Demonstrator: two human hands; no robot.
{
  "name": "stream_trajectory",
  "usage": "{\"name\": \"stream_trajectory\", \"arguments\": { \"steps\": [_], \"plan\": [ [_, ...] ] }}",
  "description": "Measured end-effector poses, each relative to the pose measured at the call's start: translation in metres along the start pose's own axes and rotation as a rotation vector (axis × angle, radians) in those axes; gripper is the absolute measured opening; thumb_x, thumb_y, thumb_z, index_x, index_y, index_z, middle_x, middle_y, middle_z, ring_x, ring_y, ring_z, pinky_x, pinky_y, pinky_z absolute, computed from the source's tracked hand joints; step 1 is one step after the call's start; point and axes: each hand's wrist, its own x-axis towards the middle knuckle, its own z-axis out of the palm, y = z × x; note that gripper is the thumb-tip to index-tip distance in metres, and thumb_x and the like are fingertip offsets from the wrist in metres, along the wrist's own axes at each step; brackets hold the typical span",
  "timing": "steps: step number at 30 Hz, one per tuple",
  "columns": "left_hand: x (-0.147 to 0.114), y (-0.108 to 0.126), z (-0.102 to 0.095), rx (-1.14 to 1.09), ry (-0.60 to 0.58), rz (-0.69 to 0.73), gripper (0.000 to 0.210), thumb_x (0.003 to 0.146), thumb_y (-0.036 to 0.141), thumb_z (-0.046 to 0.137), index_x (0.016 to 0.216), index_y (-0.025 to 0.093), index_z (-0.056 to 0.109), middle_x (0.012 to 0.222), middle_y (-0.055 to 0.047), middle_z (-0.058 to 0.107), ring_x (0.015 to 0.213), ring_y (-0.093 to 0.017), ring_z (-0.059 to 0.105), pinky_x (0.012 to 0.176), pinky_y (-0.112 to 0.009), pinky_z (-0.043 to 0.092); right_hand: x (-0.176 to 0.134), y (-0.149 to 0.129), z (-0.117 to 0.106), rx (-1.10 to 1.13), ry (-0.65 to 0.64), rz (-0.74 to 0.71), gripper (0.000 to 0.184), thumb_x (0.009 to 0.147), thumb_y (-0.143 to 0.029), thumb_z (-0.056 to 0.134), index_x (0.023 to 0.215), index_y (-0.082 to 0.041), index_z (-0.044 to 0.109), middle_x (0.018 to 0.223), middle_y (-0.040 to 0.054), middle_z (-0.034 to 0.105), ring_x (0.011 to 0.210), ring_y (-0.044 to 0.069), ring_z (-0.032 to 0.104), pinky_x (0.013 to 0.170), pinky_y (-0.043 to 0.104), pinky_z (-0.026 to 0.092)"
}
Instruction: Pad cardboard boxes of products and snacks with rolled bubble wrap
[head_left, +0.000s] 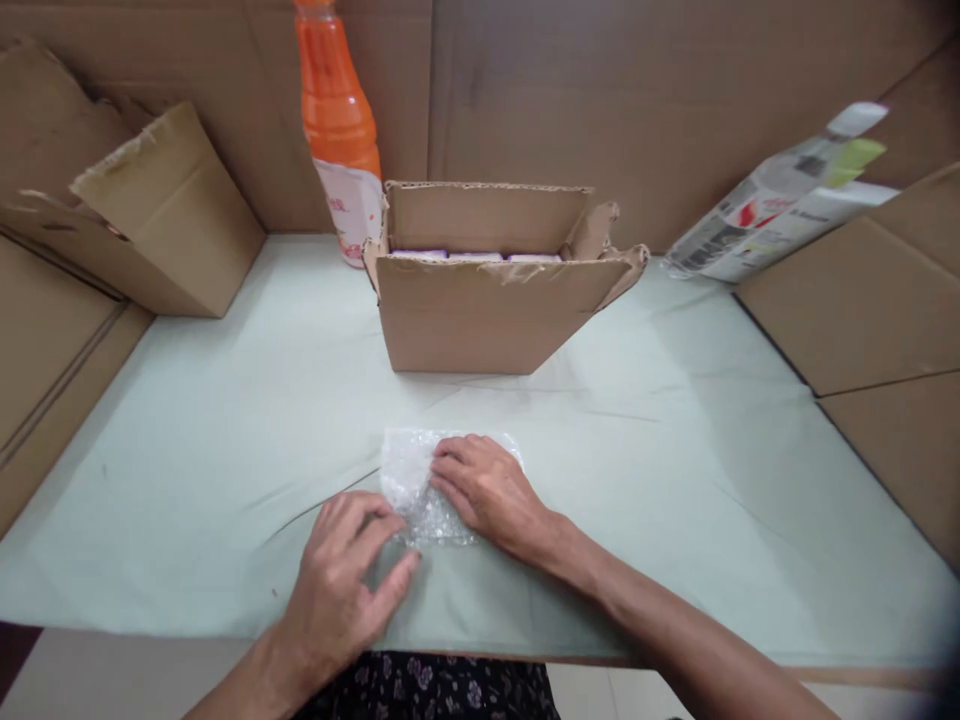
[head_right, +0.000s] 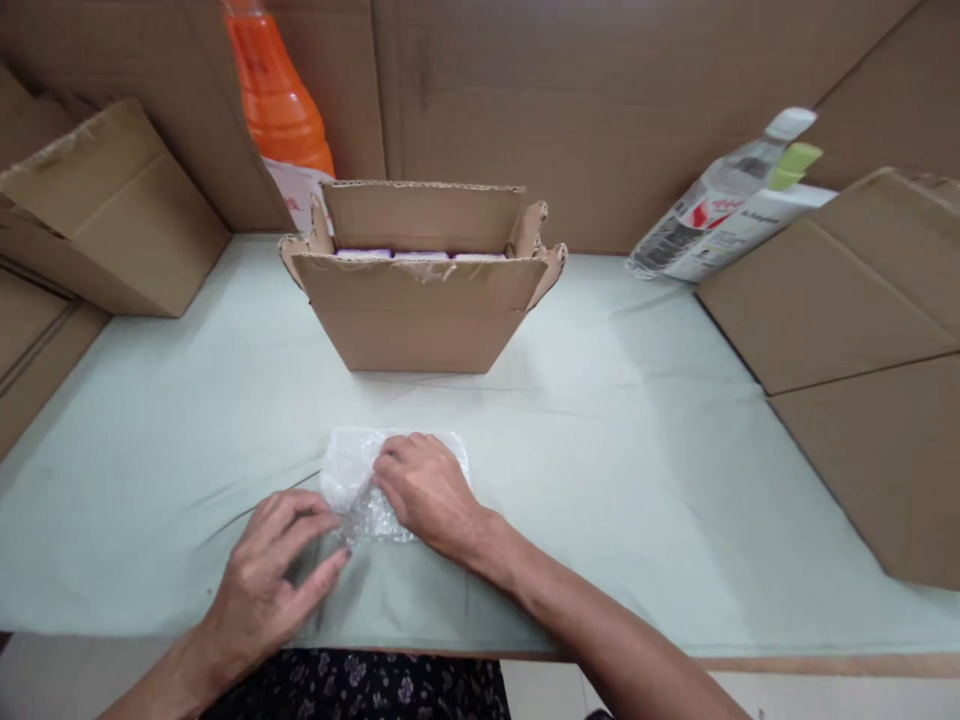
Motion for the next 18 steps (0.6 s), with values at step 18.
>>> {"name": "stream_trajectory", "arguments": {
  "steps": [18],
  "plan": [
    [0.005,-0.018,-0.045,0.256,-0.151,0.140,0.020,0.085,0.022,0.061,0.105,0.020,0.064,0.110,-0.011,0.064,0.100,-0.029,0.058,0.084,-0.043,0.045,-0.168,0.033,-0.076,0.411,1.090,1.086,0.024,0.074,-0.038,0.079,0.096,-0.030,0.074,0.110,0.0064,0.074,0.111,0.031,0.068,0.109,0.057,0.047]
  ]
}}
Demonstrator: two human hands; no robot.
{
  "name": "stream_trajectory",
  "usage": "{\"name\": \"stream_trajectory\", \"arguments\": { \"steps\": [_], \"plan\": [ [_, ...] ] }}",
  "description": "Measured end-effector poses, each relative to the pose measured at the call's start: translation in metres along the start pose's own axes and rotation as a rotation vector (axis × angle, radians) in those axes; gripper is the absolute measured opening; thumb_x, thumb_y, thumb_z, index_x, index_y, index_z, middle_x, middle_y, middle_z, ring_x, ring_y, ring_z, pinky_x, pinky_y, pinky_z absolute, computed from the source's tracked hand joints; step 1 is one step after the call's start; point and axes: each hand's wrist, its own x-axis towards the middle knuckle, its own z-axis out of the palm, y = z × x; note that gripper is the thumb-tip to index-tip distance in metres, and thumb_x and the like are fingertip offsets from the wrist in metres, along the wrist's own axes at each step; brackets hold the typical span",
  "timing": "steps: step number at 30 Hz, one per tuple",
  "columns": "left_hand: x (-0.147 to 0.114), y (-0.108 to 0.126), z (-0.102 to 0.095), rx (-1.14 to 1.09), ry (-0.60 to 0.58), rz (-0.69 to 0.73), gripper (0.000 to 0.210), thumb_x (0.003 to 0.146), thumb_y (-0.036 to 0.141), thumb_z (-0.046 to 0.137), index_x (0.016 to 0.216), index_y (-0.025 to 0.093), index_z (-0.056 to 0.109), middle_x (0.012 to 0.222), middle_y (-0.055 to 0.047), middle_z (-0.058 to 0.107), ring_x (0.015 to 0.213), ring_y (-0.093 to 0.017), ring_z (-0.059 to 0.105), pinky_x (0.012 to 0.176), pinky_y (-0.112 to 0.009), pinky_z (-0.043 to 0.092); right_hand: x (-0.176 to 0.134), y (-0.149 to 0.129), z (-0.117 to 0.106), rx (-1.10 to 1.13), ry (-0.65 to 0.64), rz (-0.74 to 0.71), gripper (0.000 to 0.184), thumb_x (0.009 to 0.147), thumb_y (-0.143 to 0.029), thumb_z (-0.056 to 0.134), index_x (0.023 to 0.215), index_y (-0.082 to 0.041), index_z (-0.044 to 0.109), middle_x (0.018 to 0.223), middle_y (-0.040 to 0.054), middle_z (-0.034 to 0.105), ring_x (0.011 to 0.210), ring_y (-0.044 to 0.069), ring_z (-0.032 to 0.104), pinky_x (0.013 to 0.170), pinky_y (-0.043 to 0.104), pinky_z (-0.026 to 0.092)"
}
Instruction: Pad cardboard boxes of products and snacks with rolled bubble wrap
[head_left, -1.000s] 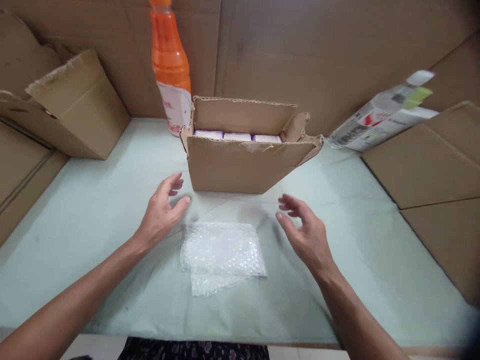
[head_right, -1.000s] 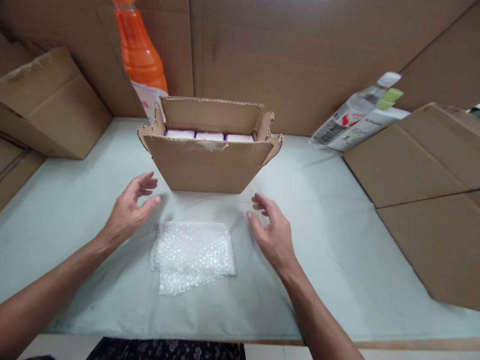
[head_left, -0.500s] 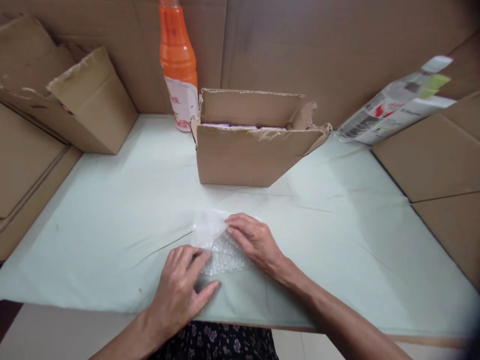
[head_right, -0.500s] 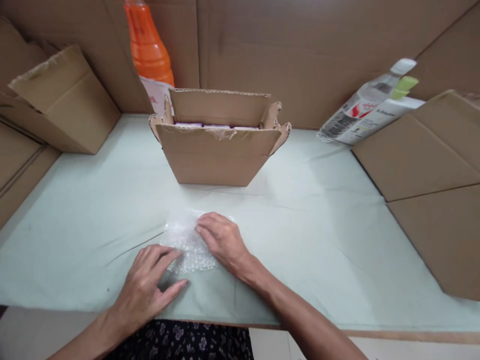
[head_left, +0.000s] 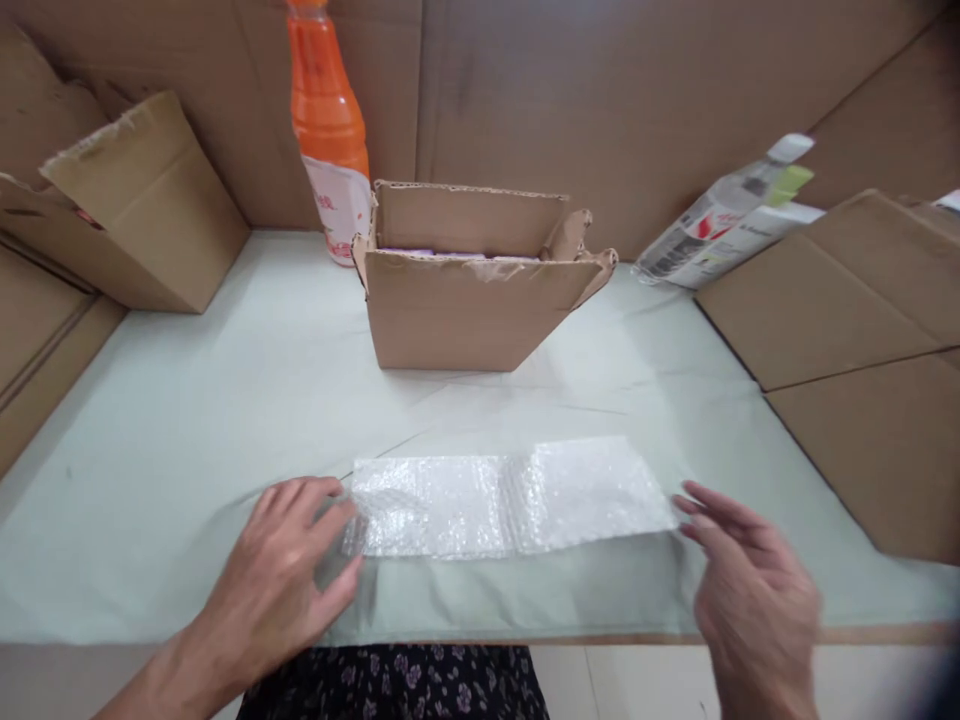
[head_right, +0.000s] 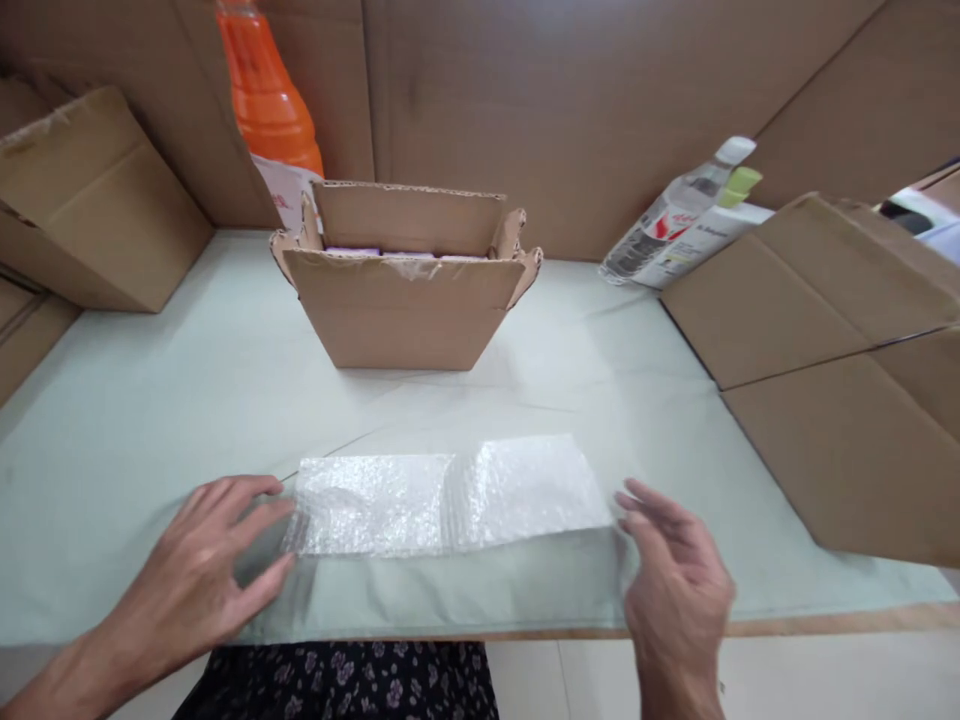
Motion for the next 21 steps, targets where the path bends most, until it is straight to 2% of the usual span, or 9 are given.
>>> {"name": "stream_trajectory", "arguments": {
  "steps": [2,3,4,6,9,11,13,18,21],
  "plan": [
    [0.005,-0.001,-0.004,-0.012,0.056,-0.005,0.024,0.086,0.024,0.062,0.109,0.020,0.063,0.113,-0.012,0.063,0.103,-0.030,0.059,0.088,-0.044,0.045,-0.012,-0.020,0.001,-0.066,0.066,-0.195,0.018,0.083,-0.039,0.072,0.101,-0.036,0.073,0.122,0.0078,0.071,0.123,0.033,0.063,0.114,0.060,0.042],
    [0.010,0.002,-0.003,-0.020,0.090,0.001,0.022,0.087,0.022,0.061,0.109,0.020,0.063,0.113,-0.011,0.063,0.103,-0.029,0.059,0.089,-0.044,0.045,-0.021,-0.031,0.009,-0.108,0.015,-0.312,0.017,0.088,-0.038,0.068,0.104,-0.038,0.072,0.124,0.0081,0.070,0.124,0.033,0.062,0.113,0.061,0.043],
    [0.017,0.007,0.001,-0.032,0.109,0.014,0.021,0.088,0.019,0.060,0.109,0.020,0.063,0.112,-0.011,0.063,0.103,-0.028,0.059,0.089,-0.043,0.045,-0.031,-0.041,0.021,-0.151,-0.090,-0.435,0.019,0.091,-0.035,0.064,0.108,-0.038,0.071,0.124,0.0084,0.070,0.123,0.032,0.063,0.110,0.061,0.046],
    [0.030,0.019,0.016,-0.063,0.061,0.061,0.020,0.089,0.011,0.055,0.105,0.020,0.063,0.109,-0.009,0.064,0.100,-0.026,0.058,0.086,-0.041,0.046,-0.051,-0.051,0.055,-0.242,-0.427,-0.686,0.026,0.095,-0.028,0.057,0.119,-0.033,0.068,0.123,0.0089,0.071,0.118,0.030,0.065,0.102,0.058,0.053],
    [0.043,0.032,0.042,-0.096,-0.064,0.106,0.019,0.089,0.007,0.052,0.098,0.019,0.064,0.100,-0.008,0.065,0.091,-0.024,0.056,0.078,-0.038,0.046,-0.067,-0.040,0.097,-0.424,-0.936,-1.004,0.035,0.096,-0.023,0.056,0.130,-0.025,0.064,0.139,0.0108,0.064,0.128,0.029,0.060,0.101,0.052,0.053],
    [0.044,0.031,0.053,-0.125,-0.083,0.098,0.018,0.089,0.008,0.053,0.099,0.018,0.065,0.100,-0.008,0.065,0.090,-0.023,0.055,0.077,-0.038,0.045,-0.059,-0.020,0.099,-0.529,-1.068,-1.090,0.037,0.097,-0.026,0.056,0.133,-0.024,0.063,0.147,0.0101,0.058,0.136,0.029,0.053,0.107,0.052,0.048],
    [0.041,0.026,0.056,-0.164,-0.080,0.084,0.019,0.090,0.009,0.054,0.103,0.018,0.065,0.105,-0.008,0.065,0.094,-0.023,0.055,0.079,-0.039,0.045,-0.035,0.003,0.075,-0.613,-0.981,-1.051,0.036,0.099,-0.029,0.053,0.134,-0.025,0.063,0.148,0.0090,0.057,0.138,0.030,0.051,0.110,0.054,0.044],
    [0.039,0.013,0.046,-0.202,-0.080,0.072,0.022,0.093,0.009,0.053,0.108,0.020,0.064,0.108,-0.008,0.064,0.098,-0.023,0.056,0.084,-0.038,0.046,0.037,0.037,-0.010,-0.787,-0.397,-0.724,0.038,0.099,-0.045,0.047,0.118,-0.022,0.071,0.129,0.0142,0.069,0.120,0.035,0.063,0.101,0.056,0.046],
    [0.037,0.007,0.046,-0.041,0.036,-0.001,0.025,0.094,0.017,0.056,0.118,0.016,0.062,0.114,-0.013,0.063,0.103,-0.028,0.057,0.087,-0.043,0.046,0.046,0.039,-0.017,-0.793,-0.309,-0.614,0.044,0.095,-0.054,0.049,0.111,-0.020,0.071,0.121,0.0147,0.071,0.116,0.035,0.064,0.100,0.056,0.046]
  ]
}}
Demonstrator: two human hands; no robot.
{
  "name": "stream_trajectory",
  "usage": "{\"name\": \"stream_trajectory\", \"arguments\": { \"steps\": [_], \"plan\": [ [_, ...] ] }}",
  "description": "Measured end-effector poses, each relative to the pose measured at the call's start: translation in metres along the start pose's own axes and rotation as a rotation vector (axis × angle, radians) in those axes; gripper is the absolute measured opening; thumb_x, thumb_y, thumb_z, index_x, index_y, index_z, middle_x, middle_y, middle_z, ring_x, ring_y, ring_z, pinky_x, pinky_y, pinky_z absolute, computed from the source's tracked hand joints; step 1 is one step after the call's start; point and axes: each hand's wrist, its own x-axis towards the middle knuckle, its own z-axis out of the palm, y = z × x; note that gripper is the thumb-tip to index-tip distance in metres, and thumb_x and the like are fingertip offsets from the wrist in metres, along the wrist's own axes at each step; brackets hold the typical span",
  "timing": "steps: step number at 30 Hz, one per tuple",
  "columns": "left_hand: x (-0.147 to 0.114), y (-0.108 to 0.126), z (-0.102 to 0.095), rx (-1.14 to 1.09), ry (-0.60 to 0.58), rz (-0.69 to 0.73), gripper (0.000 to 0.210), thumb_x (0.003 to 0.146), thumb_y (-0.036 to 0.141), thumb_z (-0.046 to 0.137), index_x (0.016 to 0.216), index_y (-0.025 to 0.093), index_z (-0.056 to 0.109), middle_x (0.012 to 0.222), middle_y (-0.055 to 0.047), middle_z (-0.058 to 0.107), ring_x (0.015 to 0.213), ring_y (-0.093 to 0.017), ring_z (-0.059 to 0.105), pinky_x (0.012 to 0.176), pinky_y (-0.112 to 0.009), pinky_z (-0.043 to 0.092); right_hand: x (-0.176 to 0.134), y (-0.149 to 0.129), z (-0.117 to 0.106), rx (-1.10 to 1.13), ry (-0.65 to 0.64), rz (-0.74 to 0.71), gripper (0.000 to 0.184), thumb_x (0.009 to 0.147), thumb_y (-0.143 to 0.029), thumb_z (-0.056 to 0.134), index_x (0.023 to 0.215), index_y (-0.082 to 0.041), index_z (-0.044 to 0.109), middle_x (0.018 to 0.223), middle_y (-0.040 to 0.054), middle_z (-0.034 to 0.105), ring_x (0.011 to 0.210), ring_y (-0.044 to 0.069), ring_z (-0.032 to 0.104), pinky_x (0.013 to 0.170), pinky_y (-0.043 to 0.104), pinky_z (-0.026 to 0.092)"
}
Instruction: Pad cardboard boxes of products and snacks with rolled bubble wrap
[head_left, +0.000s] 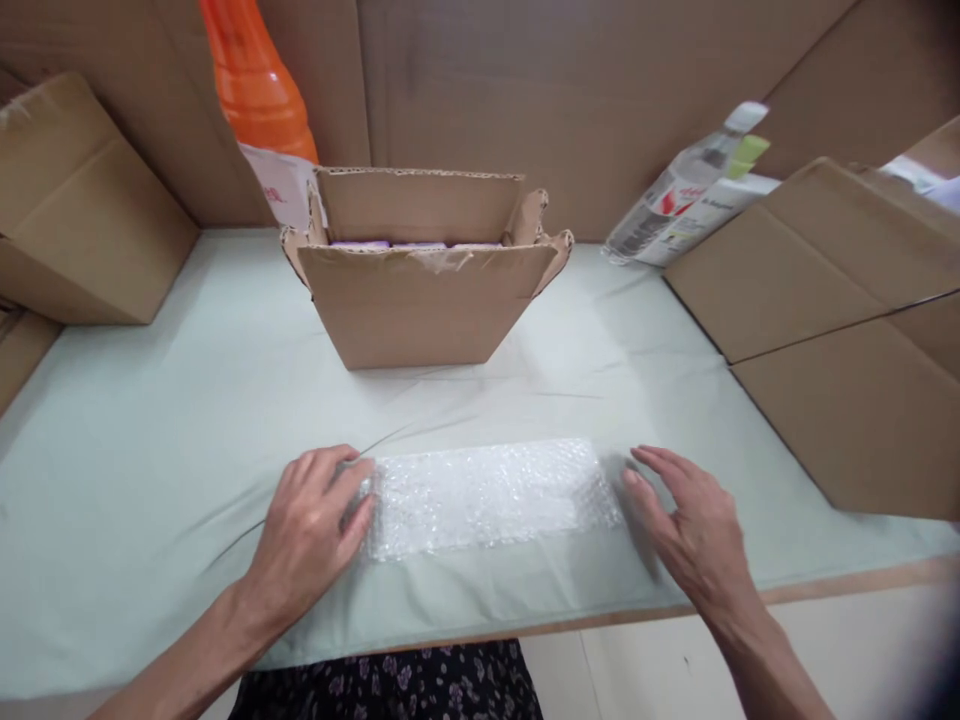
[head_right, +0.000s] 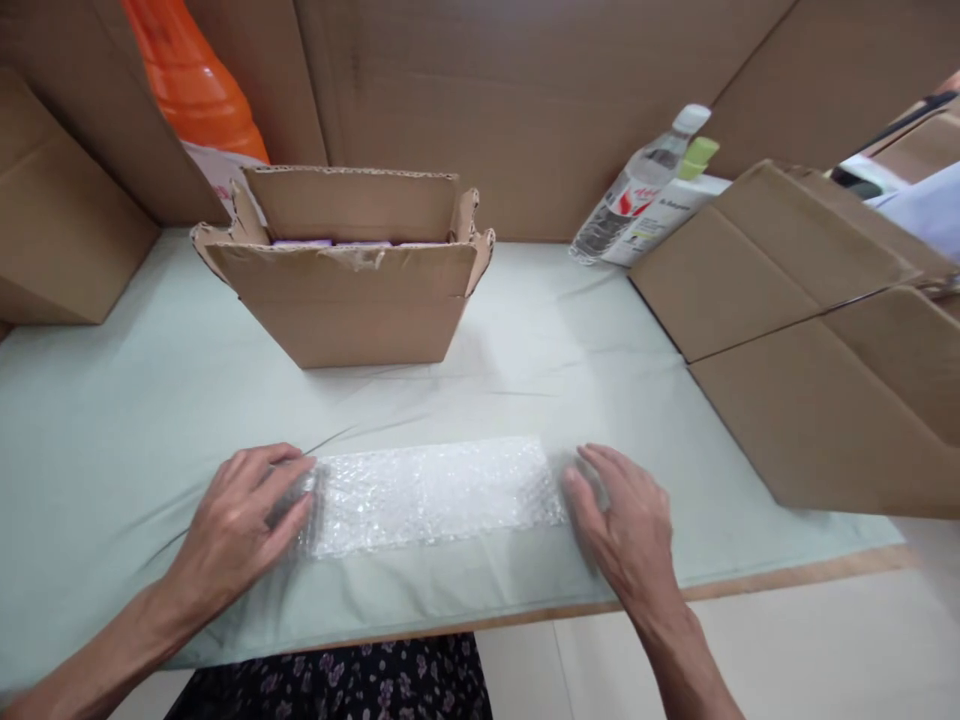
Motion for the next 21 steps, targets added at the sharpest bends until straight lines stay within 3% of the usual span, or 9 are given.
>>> {"name": "stream_trajectory", "arguments": {
  "steps": [4,7,10,12,15,18,21],
  "plan": [
    [-0.004,-0.010,0.005,0.089,0.075,-0.055,0.014,0.093,0.020,0.058,0.104,0.014,0.063,0.111,-0.014,0.065,0.103,-0.030,0.058,0.085,-0.045,0.046,0.005,-0.034,0.014,0.047,-0.055,-0.006,0.041,0.089,-0.057,0.052,0.091,-0.020,0.069,0.124,0.0150,0.070,0.116,0.036,0.063,0.097,0.056,0.047],
    [0.002,-0.015,0.003,0.023,0.134,-0.060,0.009,0.093,0.013,0.056,0.087,0.018,0.060,0.104,-0.010,0.067,0.100,-0.026,0.061,0.086,-0.042,0.046,0.012,-0.057,0.013,0.228,-0.062,0.060,0.035,0.089,-0.054,0.055,0.082,-0.022,0.065,0.109,0.0111,0.074,0.099,0.029,0.069,0.088,0.045,0.052],
    [0.017,-0.019,-0.003,0.063,0.207,-0.081,0.010,0.092,0.015,0.057,0.097,0.017,0.064,0.108,-0.012,0.069,0.103,-0.028,0.062,0.088,-0.045,0.047,0.024,-0.066,0.005,0.398,-0.072,0.172,0.033,0.085,-0.054,0.063,0.093,-0.022,0.065,0.095,0.0074,0.074,0.083,0.023,0.070,0.077,0.036,0.055],
    [0.027,-0.018,-0.007,0.062,0.211,-0.111,0.021,0.092,0.019,0.056,0.111,0.016,0.065,0.114,-0.014,0.068,0.107,-0.030,0.062,0.090,-0.048,0.048,0.035,-0.068,0.000,0.432,-0.075,0.200,0.038,0.082,-0.052,0.066,0.104,-0.022,0.066,0.095,0.0072,0.073,0.086,0.024,0.070,0.078,0.036,0.055],
    [0.036,-0.014,-0.013,-0.194,0.140,-0.191,0.024,0.092,0.026,0.055,0.111,0.017,0.068,0.111,-0.012,0.070,0.106,-0.027,0.064,0.091,-0.046,0.051,0.049,-0.075,-0.007,0.405,-0.063,0.209,0.049,0.082,-0.050,0.066,0.121,-0.020,0.065,0.094,0.0080,0.073,0.092,0.027,0.069,0.083,0.040,0.055],
    [0.040,-0.007,-0.023,-0.613,-0.002,-0.449,0.025,0.090,0.038,0.059,0.102,0.019,0.069,0.103,-0.009,0.072,0.095,-0.022,0.067,0.083,-0.038,0.055,0.051,-0.106,-0.015,0.437,-0.075,0.156,0.057,0.085,-0.049,0.066,0.134,-0.019,0.058,0.094,0.0075,0.071,0.088,0.025,0.069,0.081,0.039,0.055],
    [0.043,-0.001,-0.030,-1.052,-0.203,-0.677,0.053,0.086,0.056,0.060,0.122,0.017,0.059,0.106,-0.011,0.072,0.086,-0.022,0.068,0.068,-0.034,0.056,0.043,-0.161,-0.020,0.639,-0.304,0.002,0.056,0.092,-0.041,0.062,0.141,-0.019,0.050,0.094,0.0060,0.071,0.076,0.018,0.068,0.070,0.031,0.056]
  ]
}}
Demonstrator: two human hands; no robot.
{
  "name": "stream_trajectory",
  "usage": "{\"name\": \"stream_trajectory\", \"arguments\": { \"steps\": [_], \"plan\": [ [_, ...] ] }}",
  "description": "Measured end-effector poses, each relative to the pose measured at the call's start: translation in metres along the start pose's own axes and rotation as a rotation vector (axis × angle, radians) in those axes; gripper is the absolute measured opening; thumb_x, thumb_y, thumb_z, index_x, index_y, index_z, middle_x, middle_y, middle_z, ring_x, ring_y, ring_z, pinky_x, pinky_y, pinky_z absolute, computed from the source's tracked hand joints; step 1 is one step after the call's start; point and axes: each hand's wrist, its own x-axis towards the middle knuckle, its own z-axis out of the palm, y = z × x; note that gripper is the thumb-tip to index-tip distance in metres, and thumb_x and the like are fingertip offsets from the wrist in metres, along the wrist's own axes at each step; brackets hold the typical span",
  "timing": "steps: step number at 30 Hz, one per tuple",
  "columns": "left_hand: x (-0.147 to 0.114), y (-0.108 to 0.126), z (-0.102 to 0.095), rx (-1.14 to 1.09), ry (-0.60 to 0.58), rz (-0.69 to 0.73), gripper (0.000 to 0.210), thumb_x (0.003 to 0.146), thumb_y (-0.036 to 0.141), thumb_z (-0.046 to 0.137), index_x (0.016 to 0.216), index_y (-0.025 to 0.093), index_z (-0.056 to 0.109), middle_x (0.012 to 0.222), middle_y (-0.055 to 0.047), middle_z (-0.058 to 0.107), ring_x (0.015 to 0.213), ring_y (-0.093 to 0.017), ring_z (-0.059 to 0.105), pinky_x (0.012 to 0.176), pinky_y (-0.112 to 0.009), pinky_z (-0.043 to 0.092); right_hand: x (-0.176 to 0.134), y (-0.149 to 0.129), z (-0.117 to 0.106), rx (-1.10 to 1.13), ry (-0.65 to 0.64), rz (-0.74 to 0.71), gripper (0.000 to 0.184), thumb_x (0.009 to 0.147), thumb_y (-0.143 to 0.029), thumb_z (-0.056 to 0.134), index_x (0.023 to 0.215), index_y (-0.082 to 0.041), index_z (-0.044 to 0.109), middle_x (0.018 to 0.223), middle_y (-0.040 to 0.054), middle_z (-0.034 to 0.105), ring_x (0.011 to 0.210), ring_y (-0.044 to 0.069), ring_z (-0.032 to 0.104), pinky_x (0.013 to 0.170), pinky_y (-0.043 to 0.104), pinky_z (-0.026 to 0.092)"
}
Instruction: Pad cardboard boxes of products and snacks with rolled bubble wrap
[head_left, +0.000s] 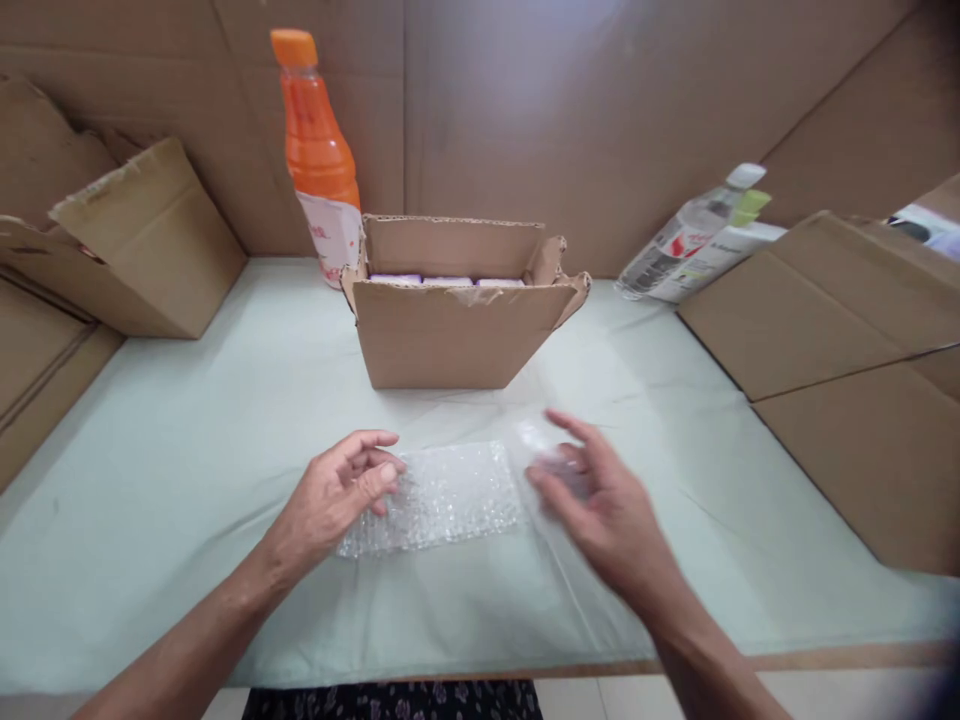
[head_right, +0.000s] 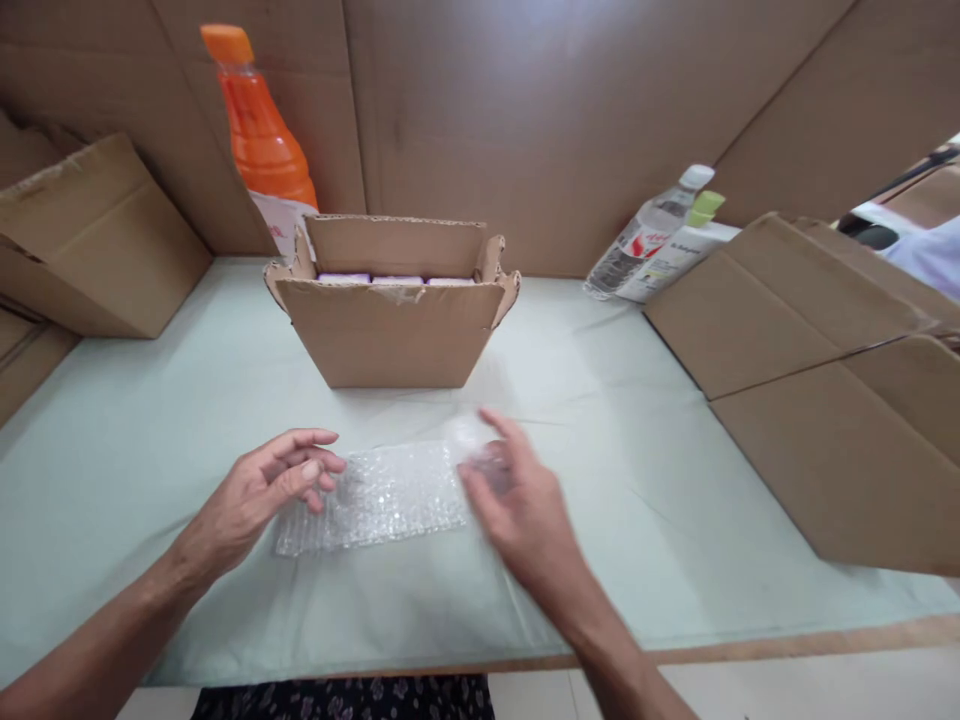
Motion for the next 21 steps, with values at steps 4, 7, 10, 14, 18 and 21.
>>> {"name": "stream_trajectory", "arguments": {
  "steps": [4,7,10,14,18,21],
  "plan": [
    [0.003,-0.004,0.006,-0.085,-0.116,-0.118,0.069,0.085,0.059,0.058,0.138,0.017,0.048,0.096,-0.007,0.069,0.076,-0.019,0.064,0.060,-0.029,0.050,-0.002,-0.037,0.038,0.218,-0.421,-0.125,0.058,0.093,-0.040,0.064,0.146,-0.024,0.046,0.112,0.0080,0.071,0.077,0.014,0.070,0.062,0.024,0.054],
    [0.009,-0.015,0.007,0.150,-0.019,-0.098,0.054,0.083,0.040,0.061,0.131,0.017,0.056,0.084,-0.002,0.064,0.068,-0.016,0.057,0.062,-0.028,0.046,0.003,-0.029,0.044,0.145,-0.305,-0.131,0.039,0.098,-0.039,0.056,0.134,-0.023,0.057,0.114,0.0090,0.071,0.085,0.016,0.070,0.068,0.027,0.056],
    [0.012,-0.020,0.003,0.422,0.052,-0.044,0.049,0.086,0.030,0.056,0.134,0.020,0.056,0.078,0.000,0.064,0.066,-0.017,0.057,0.065,-0.030,0.046,0.008,-0.006,0.046,-0.057,-0.280,-0.160,0.031,0.096,-0.034,0.056,0.123,-0.021,0.064,0.108,0.0093,0.073,0.085,0.018,0.070,0.065,0.028,0.058],
    [0.012,-0.017,-0.002,0.879,0.084,0.004,0.053,0.090,0.022,0.056,0.142,0.022,0.050,0.101,-0.006,0.072,0.090,-0.026,0.068,0.078,-0.036,0.050,0.006,0.017,0.058,-0.253,-0.277,-0.311,0.031,0.094,-0.026,0.054,0.121,-0.018,0.067,0.119,0.0134,0.072,0.108,0.027,0.070,0.090,0.043,0.061],
    [0.005,-0.015,0.001,1.188,0.104,0.104,0.044,0.094,0.016,0.050,0.137,0.021,0.053,0.115,-0.011,0.067,0.104,-0.028,0.068,0.080,-0.039,0.054,0.007,0.023,0.067,-0.311,-0.312,-0.350,0.032,0.093,-0.025,0.055,0.121,-0.017,0.069,0.127,0.0140,0.070,0.122,0.029,0.064,0.105,0.049,0.054],
    [0.000,-0.016,0.001,1.268,-0.025,0.116,0.035,0.092,0.010,0.045,0.120,0.020,0.063,0.103,-0.009,0.066,0.095,-0.027,0.069,0.080,-0.040,0.056,0.012,0.020,0.059,-0.239,-0.368,-0.345,0.029,0.091,-0.024,0.057,0.116,-0.019,0.070,0.124,0.0119,0.071,0.116,0.026,0.067,0.099,0.043,0.057]
  ]
}}
